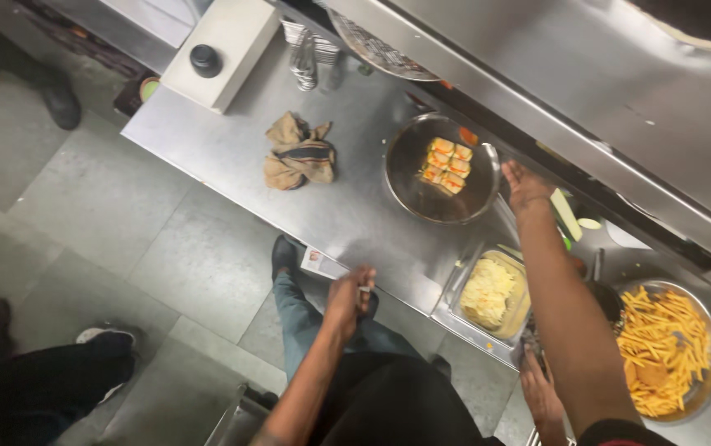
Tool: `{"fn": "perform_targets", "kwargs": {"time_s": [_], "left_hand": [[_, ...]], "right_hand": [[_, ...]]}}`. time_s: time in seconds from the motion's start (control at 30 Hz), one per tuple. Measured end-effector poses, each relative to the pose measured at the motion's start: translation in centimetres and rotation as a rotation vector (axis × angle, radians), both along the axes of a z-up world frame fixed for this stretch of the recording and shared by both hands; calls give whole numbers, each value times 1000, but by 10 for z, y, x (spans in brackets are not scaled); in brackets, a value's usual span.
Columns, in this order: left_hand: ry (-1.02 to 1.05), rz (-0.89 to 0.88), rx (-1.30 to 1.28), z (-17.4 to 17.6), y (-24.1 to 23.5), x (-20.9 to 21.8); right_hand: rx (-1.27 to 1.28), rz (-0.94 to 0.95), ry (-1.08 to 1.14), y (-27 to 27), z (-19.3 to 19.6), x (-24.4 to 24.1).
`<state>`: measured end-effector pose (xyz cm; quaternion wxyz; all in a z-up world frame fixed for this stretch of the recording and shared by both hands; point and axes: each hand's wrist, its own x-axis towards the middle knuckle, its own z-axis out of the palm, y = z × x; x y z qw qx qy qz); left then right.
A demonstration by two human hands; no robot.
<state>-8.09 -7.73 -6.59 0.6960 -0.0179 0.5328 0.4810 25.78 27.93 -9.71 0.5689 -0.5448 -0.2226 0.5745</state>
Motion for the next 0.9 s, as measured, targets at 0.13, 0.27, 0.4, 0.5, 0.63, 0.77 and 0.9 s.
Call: {"fn": "perform_targets", "kwargs": {"time_s": [0.13,0.27,0.4,0.5,0.63,0.77,0.9], "left_hand": [[214,-66,131,-20,79,32],[346,-118,-5,-29,137,48],[295,-112,2,-32,145,56],[145,-141,44,-31,128,54],[75,-167,-6,-26,92,48],[-1,-130,-57,-31,60,43],[-42,-54,-114,-44,32,41]], "right_hand": [[51,-40,7,-15,-4,14],[168,-2,135,-11,-9,10],[17,62,-281,-9,-11,12],[-44,83,-498,-10,-14,12],[-107,189,-724,-10,-14,9],[-141,345,-1278,-4,-9,7],[128,-108,-285,-8,-11,-4]]}}
